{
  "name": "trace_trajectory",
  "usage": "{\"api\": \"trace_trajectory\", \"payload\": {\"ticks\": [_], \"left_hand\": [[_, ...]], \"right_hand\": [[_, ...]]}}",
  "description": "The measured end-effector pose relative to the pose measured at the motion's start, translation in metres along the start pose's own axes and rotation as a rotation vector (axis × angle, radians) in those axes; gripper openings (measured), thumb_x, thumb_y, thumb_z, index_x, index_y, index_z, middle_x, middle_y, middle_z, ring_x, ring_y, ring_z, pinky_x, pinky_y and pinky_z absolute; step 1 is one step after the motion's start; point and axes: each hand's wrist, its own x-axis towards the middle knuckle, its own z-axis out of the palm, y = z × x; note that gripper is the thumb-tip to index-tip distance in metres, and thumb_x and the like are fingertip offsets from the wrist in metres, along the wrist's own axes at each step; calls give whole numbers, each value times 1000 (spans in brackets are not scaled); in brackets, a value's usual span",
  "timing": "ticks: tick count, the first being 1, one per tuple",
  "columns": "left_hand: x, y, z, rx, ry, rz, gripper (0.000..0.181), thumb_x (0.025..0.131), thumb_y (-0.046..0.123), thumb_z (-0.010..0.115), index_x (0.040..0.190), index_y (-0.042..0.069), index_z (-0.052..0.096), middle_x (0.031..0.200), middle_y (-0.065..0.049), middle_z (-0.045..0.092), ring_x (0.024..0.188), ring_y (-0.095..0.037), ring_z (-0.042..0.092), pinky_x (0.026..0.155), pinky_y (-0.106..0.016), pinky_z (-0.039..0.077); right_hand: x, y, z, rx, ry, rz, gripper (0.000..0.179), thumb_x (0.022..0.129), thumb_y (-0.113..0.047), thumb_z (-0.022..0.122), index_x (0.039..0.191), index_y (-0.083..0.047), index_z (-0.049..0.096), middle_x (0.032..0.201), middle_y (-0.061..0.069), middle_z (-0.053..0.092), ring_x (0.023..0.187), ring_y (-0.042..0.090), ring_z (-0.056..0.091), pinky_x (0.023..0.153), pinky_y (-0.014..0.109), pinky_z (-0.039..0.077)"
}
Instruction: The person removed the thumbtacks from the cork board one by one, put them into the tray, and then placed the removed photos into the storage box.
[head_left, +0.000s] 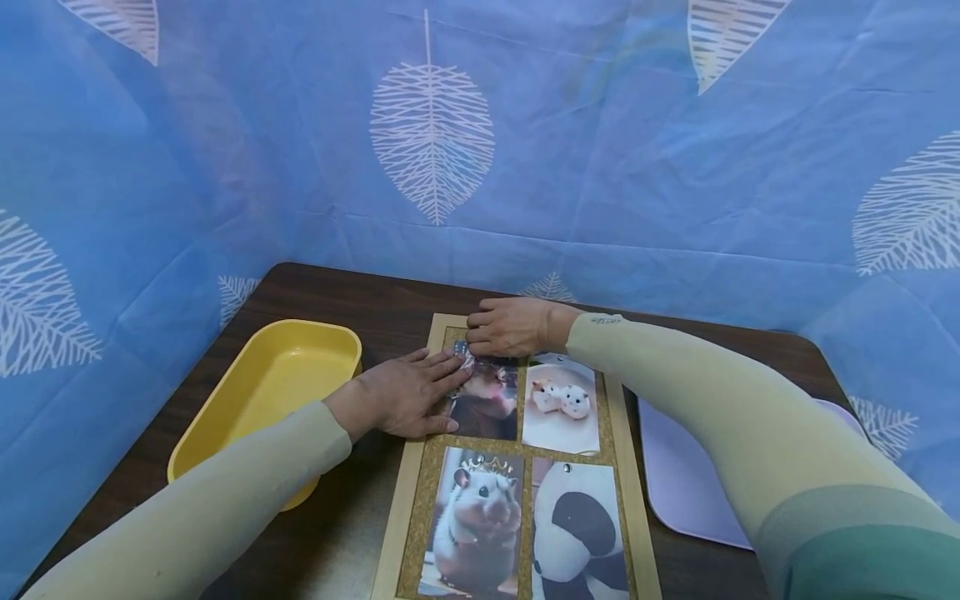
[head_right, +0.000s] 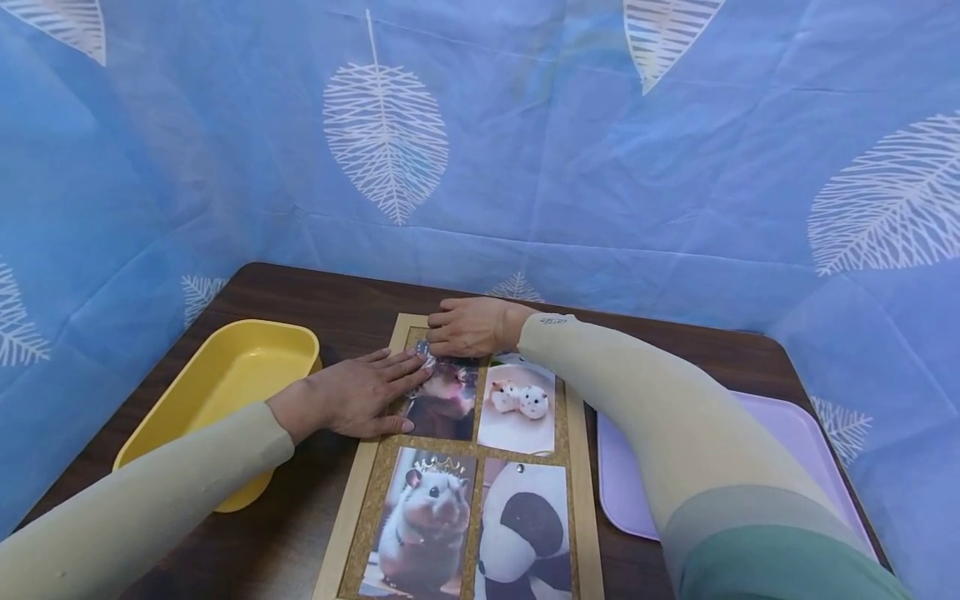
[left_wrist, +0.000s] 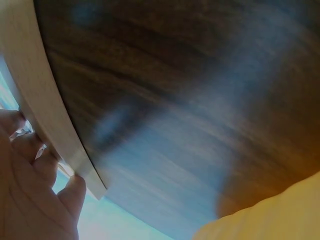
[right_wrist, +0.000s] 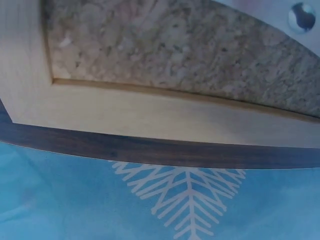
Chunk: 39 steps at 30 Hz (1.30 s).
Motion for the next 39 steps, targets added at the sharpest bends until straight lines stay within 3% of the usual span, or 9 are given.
{"api": "trace_trajectory", "payload": {"ticks": [18, 39], "left_hand": [[-4, 1, 4, -42, 46, 13, 86, 105, 73, 34, 171, 21, 15, 179, -2, 10, 165, -24, 12, 133, -51, 16], [-4, 9, 8, 8, 52, -3, 88, 106, 74, 18, 171, 17, 2, 179, -7, -1, 166, -25, 0, 134, -53, 8]], "right_hand": [[5, -1, -7, 56, -89, 46, 30, 116, -29, 36, 135, -17, 58, 140, 2, 62, 123, 25, 55, 97, 46, 47], [-2, -2, -13, 88, -88, 94, 31, 116, -29, 38, 137, -17, 57, 140, 1, 63, 124, 25, 56, 96, 45, 47]]}}
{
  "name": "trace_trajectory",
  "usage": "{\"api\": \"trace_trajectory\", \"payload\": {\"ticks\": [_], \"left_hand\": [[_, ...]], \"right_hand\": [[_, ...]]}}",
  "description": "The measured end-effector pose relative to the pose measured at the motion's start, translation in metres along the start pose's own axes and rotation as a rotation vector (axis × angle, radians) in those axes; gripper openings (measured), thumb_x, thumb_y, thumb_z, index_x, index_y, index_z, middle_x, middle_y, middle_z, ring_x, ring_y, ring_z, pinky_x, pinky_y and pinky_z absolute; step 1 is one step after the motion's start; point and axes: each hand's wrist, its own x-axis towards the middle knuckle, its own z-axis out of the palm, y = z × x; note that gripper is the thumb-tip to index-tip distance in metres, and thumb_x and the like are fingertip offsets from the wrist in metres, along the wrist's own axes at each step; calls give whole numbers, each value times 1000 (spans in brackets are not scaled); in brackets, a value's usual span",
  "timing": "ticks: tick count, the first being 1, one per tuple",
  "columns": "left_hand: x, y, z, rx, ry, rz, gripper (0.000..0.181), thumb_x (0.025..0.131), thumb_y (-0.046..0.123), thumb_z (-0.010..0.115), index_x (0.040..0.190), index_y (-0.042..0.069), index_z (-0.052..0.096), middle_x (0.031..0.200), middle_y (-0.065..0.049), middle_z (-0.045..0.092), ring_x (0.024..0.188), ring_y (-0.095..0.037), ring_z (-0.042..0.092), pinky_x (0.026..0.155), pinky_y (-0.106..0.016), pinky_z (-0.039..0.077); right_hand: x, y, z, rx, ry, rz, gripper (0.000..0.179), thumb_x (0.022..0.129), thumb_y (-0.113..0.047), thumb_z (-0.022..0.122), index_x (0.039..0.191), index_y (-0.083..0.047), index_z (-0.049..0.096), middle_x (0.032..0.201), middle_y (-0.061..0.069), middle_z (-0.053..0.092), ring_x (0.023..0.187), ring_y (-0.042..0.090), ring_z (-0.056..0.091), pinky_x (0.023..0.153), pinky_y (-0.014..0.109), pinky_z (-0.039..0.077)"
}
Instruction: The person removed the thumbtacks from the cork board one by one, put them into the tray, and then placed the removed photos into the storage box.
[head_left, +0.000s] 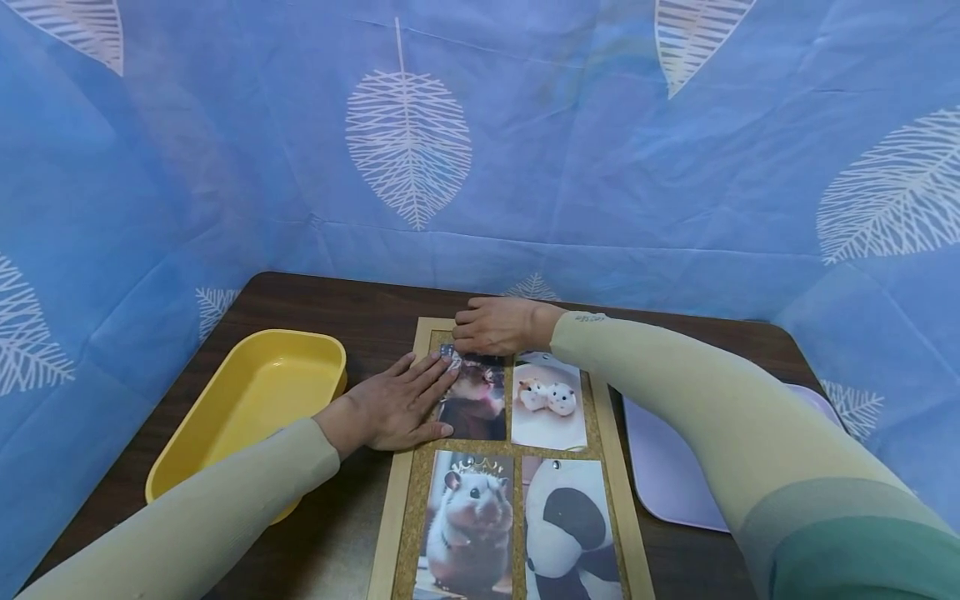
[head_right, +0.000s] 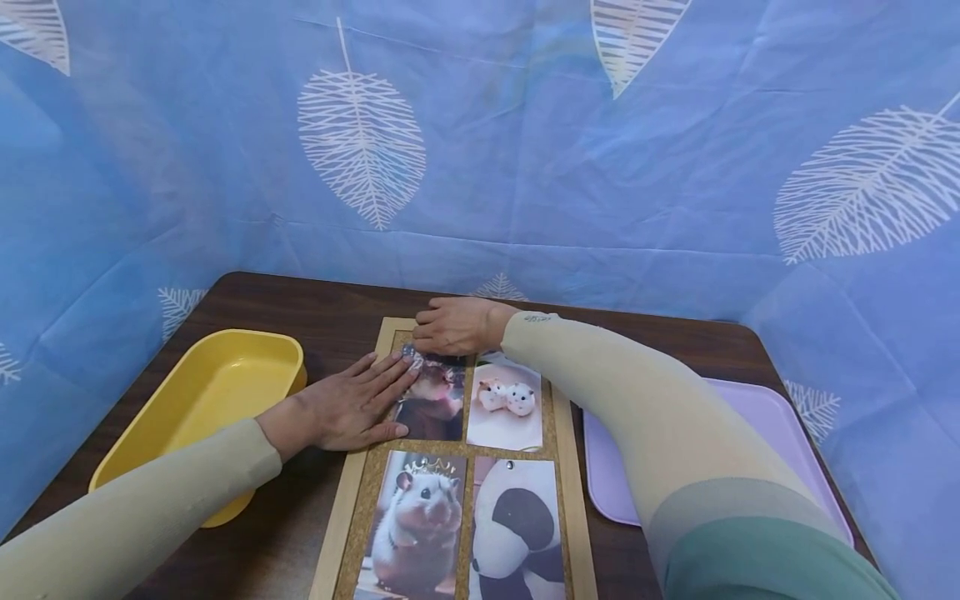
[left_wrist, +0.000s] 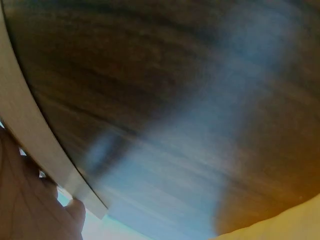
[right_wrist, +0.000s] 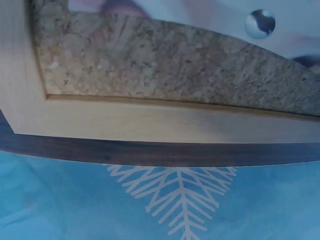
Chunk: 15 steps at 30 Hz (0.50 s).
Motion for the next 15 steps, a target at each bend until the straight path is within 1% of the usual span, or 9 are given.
{"api": "trace_trajectory", "payload": {"ticks": [6, 11, 15], "left_hand": [[5, -3, 8, 19, -18, -24, 90, 102, 79, 11, 170, 22, -7, 178, -1, -9, 165, -20, -6, 134, -50, 4], [5, -2, 7, 4, -13, -13, 90, 103, 79, 13, 170, 21, -5, 178, -2, -7, 165, -22, -4, 134, -51, 5], [2, -2, 3, -5, -9, 2, 90, 105, 76, 16, 171, 18, 0, 179, -6, -3, 166, -25, 0, 134, -53, 7]], "right_hand": [[0, 1, 0, 26, 27, 6, 31, 116, -30, 38, 134, -17, 59, 136, 1, 64, 122, 25, 56, 96, 45, 47], [1, 1, -1, 36, 28, -3, 33, 116, -30, 36, 135, -17, 60, 136, 2, 65, 121, 24, 57, 96, 45, 47], [1, 0, -2, 6, 15, -12, 31, 115, -28, 39, 135, -16, 59, 136, 2, 65, 122, 24, 57, 97, 45, 48]]}}
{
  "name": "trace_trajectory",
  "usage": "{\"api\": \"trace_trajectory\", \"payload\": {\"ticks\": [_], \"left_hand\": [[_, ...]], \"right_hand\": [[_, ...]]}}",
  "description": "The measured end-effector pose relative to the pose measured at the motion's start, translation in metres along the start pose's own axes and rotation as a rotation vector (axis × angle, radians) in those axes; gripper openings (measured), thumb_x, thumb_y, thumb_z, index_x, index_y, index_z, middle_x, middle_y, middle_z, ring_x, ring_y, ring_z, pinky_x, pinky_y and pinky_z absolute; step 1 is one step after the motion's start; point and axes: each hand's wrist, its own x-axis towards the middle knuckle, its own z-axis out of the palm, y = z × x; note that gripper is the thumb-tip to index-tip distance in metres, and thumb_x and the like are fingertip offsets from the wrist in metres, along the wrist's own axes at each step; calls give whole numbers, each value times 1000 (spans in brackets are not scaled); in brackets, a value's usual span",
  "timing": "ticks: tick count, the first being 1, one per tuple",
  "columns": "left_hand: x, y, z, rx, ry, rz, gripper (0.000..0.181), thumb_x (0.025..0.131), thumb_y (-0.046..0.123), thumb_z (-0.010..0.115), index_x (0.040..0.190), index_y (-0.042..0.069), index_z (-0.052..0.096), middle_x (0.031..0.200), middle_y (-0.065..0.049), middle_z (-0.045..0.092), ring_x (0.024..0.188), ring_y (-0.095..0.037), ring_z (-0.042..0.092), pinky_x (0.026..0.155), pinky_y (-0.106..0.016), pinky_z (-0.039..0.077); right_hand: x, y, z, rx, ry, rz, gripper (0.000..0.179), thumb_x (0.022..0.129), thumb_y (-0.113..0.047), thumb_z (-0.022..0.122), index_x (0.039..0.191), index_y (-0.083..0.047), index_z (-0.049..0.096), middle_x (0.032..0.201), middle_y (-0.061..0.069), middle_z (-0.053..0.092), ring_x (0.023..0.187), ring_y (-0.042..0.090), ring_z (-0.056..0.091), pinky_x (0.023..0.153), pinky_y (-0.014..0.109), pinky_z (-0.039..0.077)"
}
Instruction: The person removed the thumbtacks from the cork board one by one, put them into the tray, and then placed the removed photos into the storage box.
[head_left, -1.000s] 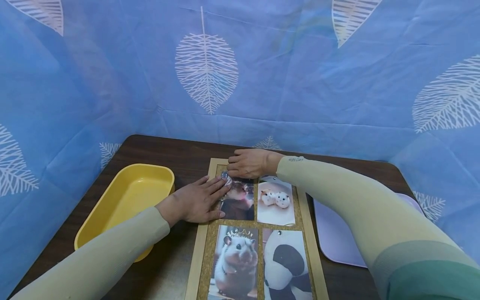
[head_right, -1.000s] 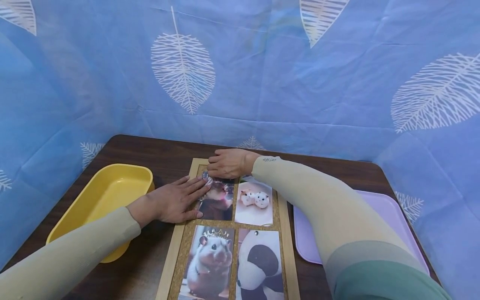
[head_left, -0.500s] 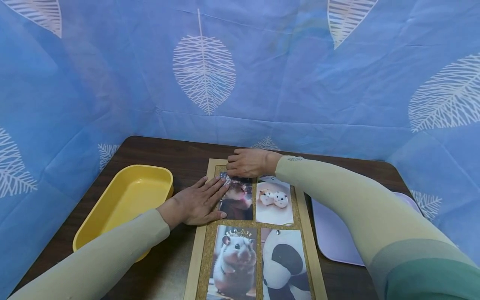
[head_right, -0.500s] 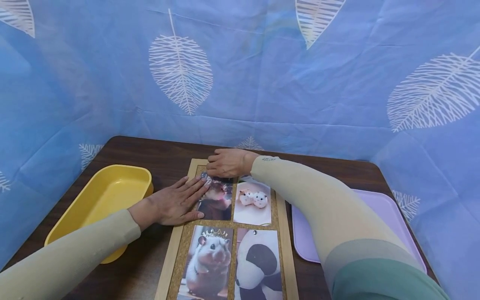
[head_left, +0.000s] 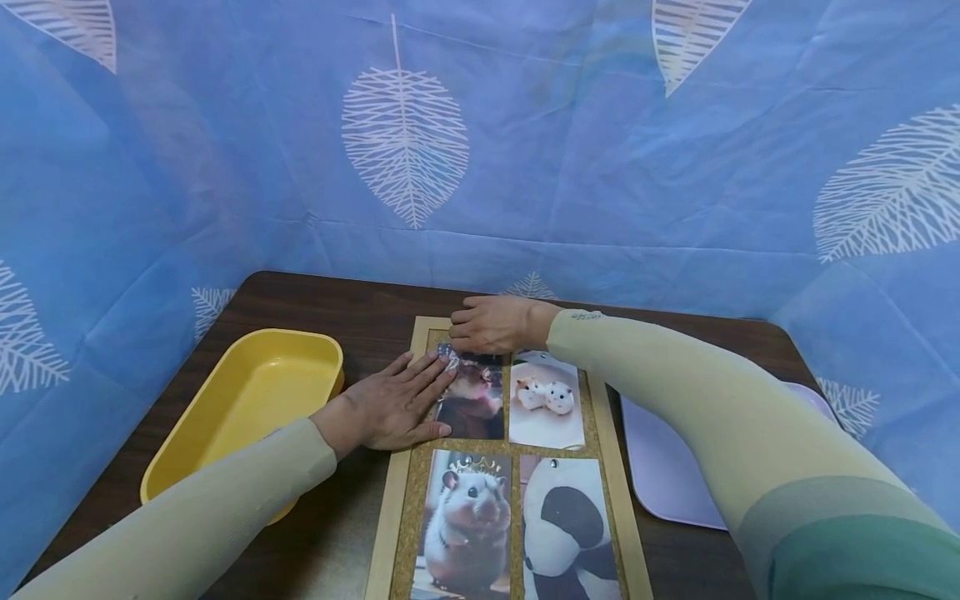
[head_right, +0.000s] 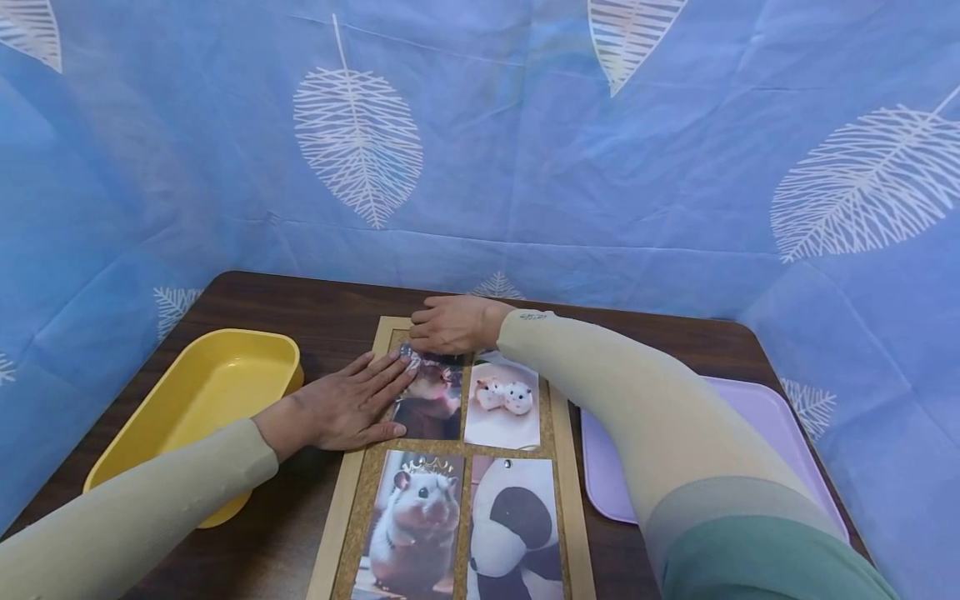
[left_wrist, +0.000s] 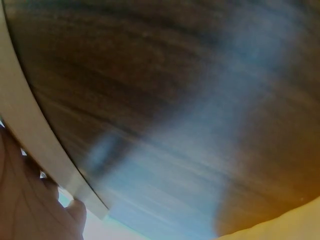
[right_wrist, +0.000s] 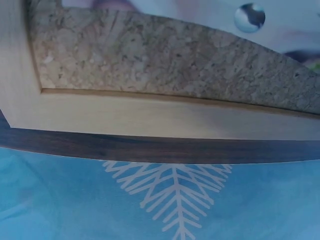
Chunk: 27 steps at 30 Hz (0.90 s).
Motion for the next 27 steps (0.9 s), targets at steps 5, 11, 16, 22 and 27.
{"api": "trace_trajectory", "payload": {"ticks": [5, 11, 16, 22, 27], "left_hand": [[-4, 1, -4, -1, 9, 4, 89, 106, 75, 20, 172, 17, 4, 179, -8, 1, 166, -26, 3, 134, -53, 8], [-5, 0, -5, -9, 15, 3, 89, 106, 75, 20, 172, 17, 5, 179, -8, 3, 166, -26, 4, 134, -53, 9], [-4, 0, -5, -7, 21, 9, 90, 105, 75, 20, 172, 17, 6, 179, -8, 4, 166, -26, 6, 133, -54, 10], [-5, -1, -6, -8, 12, 9, 89, 105, 75, 20, 172, 17, 6, 179, -7, 3, 166, -26, 6, 134, -53, 9], [-4, 0, -5, -28, 7, 12, 88, 106, 75, 22, 172, 18, 7, 179, -7, 3, 166, -26, 5, 134, -53, 8]], "right_hand": [[2, 0, -1, -17, 3, -7, 32, 116, -29, 38, 134, -16, 60, 136, 3, 65, 121, 24, 58, 95, 44, 48], [3, 1, -4, 0, -14, -6, 35, 117, -30, 34, 135, -15, 60, 137, 4, 65, 122, 24, 58, 97, 45, 48], [1, 0, -6, -6, -19, -10, 35, 116, -30, 34, 135, -14, 60, 137, 4, 64, 122, 24, 57, 99, 46, 48], [2, -1, -4, -56, -53, -7, 37, 117, -30, 30, 136, -15, 58, 139, 5, 62, 130, 26, 55, 115, 52, 42], [4, -2, -3, -63, -82, -4, 39, 117, -31, 29, 138, -14, 58, 141, 7, 61, 135, 27, 53, 122, 53, 37]]}}
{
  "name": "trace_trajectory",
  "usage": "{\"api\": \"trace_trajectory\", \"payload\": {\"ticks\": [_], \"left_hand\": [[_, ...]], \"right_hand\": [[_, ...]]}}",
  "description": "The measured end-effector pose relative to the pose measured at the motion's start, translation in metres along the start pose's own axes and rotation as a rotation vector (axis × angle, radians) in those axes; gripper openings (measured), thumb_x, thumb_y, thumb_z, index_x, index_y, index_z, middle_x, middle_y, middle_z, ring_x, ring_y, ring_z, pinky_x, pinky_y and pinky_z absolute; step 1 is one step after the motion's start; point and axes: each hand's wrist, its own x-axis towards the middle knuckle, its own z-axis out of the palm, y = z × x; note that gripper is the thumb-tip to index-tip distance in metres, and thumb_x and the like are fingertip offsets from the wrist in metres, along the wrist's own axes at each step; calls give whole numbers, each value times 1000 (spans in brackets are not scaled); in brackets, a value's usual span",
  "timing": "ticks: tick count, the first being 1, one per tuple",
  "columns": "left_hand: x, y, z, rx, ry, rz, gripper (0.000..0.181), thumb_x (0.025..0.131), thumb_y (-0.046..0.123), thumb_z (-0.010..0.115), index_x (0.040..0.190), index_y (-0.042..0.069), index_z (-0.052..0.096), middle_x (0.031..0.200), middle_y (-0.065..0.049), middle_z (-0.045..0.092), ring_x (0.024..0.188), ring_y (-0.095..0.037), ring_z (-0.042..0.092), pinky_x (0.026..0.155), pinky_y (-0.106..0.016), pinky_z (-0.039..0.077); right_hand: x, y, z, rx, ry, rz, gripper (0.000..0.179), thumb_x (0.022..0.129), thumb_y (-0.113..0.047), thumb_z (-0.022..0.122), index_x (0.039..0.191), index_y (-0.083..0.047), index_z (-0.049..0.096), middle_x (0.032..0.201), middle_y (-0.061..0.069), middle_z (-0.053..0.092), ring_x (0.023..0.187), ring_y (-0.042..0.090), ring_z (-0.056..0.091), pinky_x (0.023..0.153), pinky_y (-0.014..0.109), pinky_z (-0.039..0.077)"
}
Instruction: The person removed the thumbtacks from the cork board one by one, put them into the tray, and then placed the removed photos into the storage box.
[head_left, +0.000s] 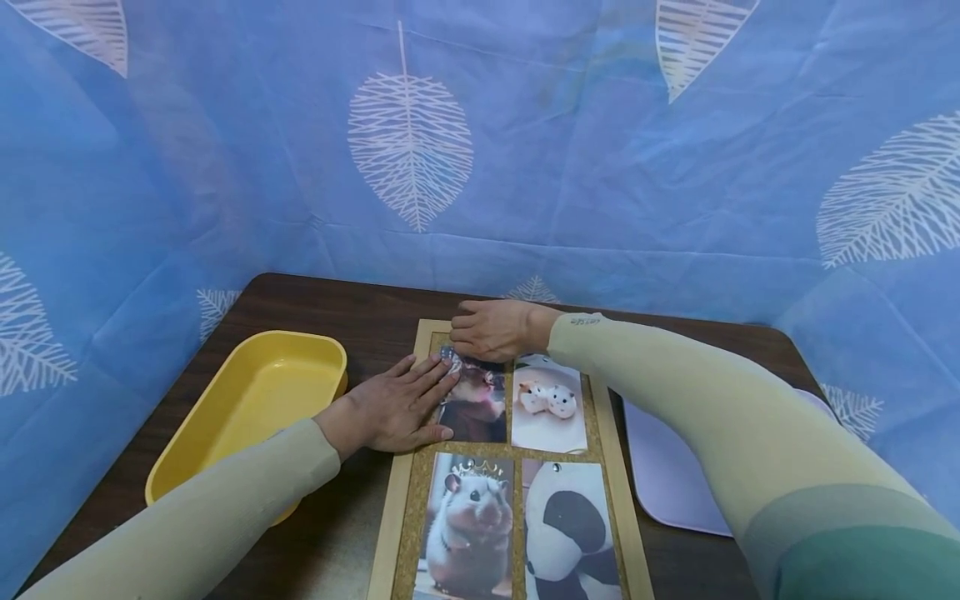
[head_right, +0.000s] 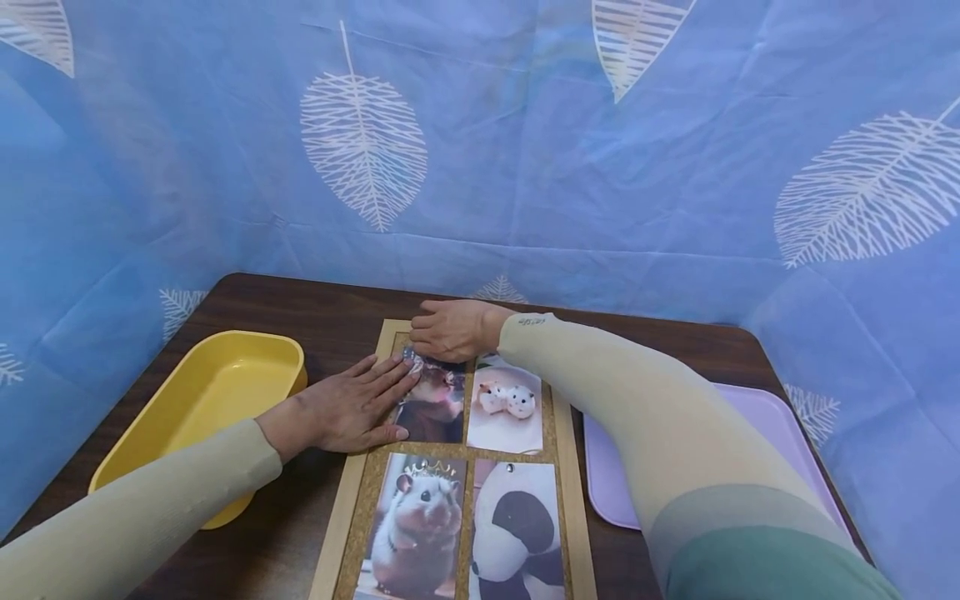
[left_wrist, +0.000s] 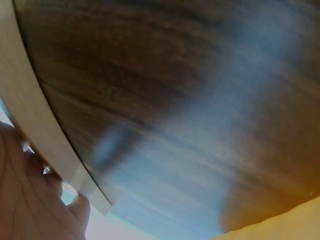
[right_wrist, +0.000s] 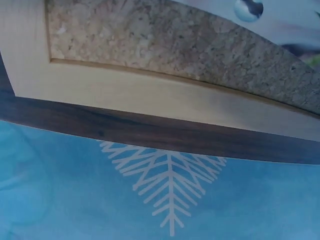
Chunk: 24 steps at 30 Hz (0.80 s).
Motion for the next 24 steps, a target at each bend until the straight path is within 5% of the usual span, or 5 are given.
{"api": "trace_trajectory", "payload": {"ticks": [6, 24], "left_hand": [[4, 3, 1, 10, -6, 0, 90, 105, 76, 22, 172, 18, 6, 179, -6, 3, 166, -25, 4, 134, -52, 8], [-1, 6, -5, -5, -17, -25, 88, 106, 75, 26, 171, 18, 12, 178, -8, 10, 165, -27, 9, 133, -53, 12]], "right_hand": [[-8, -2, -4, 14, 21, 38, 39, 117, -31, 30, 135, -13, 59, 137, 7, 62, 130, 27, 55, 121, 52, 38], [-24, -19, -8, -76, 306, 163, 23, 112, -32, 49, 112, -14, 65, 110, 3, 67, 99, 24, 55, 94, 44, 46]]}}
